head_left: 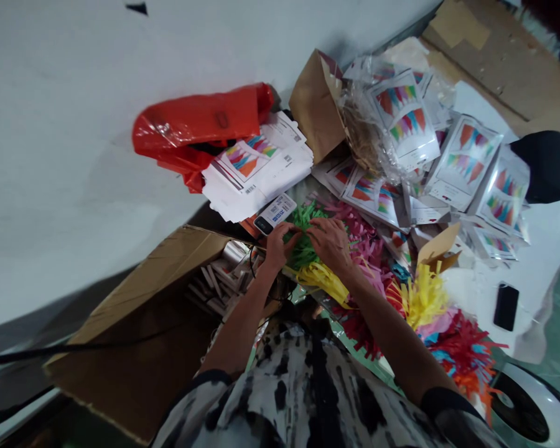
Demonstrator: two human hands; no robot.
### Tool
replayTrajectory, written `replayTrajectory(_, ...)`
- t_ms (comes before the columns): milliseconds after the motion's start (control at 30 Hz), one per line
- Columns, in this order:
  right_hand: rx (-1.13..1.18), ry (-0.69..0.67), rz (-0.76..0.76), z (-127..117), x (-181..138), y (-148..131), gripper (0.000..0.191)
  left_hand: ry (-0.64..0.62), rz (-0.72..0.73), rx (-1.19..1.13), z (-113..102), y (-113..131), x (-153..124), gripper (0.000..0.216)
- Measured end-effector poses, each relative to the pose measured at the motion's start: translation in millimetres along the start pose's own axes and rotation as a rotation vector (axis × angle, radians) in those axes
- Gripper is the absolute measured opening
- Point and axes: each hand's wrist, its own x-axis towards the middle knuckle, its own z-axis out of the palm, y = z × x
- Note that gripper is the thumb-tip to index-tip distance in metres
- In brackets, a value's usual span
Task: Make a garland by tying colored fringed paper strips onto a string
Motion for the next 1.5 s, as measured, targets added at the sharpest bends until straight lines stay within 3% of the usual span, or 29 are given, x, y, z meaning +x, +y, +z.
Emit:
replayTrajectory(200, 0.065, -0.028, 0.024, -1.4, 0.4, 0.5, 0.024, 0.005, -0.010, -0.002, 0.1, -2.4, -2.9, 0.027)
replayTrajectory(533, 0.210, 0.119, 0.151, -2.8, -4.7, 3.6, 0.012, 0.005, -0.022, -0.012, 1.3, -6.0, -5.5, 0.027)
replayTrajectory(733, 0.478, 0.078, 0.119, -8.9, -0.1, 5.8, 0.013, 0.004, -0.050, -0.031, -1.3, -6.9, -7.8, 0.030)
replayTrajectory(1000, 0.673, 0.152, 0.269, -12.9, -0.1, 7.7, 0.013, 0.005, -0.069, -0.031, -6.2, -5.5, -10.1, 0.030)
replayTrajectory(1167, 0.591, 0.183, 0.275, -2.0, -2.8, 18.6, 0.015, 0.035, -0.064, -0.047, -3.0, -5.5, -11.0, 0.023)
replayTrajectory(1267, 0.494, 0.173, 0.238, 1.5, -3.7, 19.3, 0.014, -0.014, -0.031, -0.022, 2.1, -8.3, -11.0, 0.020)
replayTrajectory(1500, 0.110, -0.009, 0.138, 8.5, 0.1, 9.0, 0.026, -0.020, -0.009, 0.021, 7.7, -9.6, -12.2, 0.017)
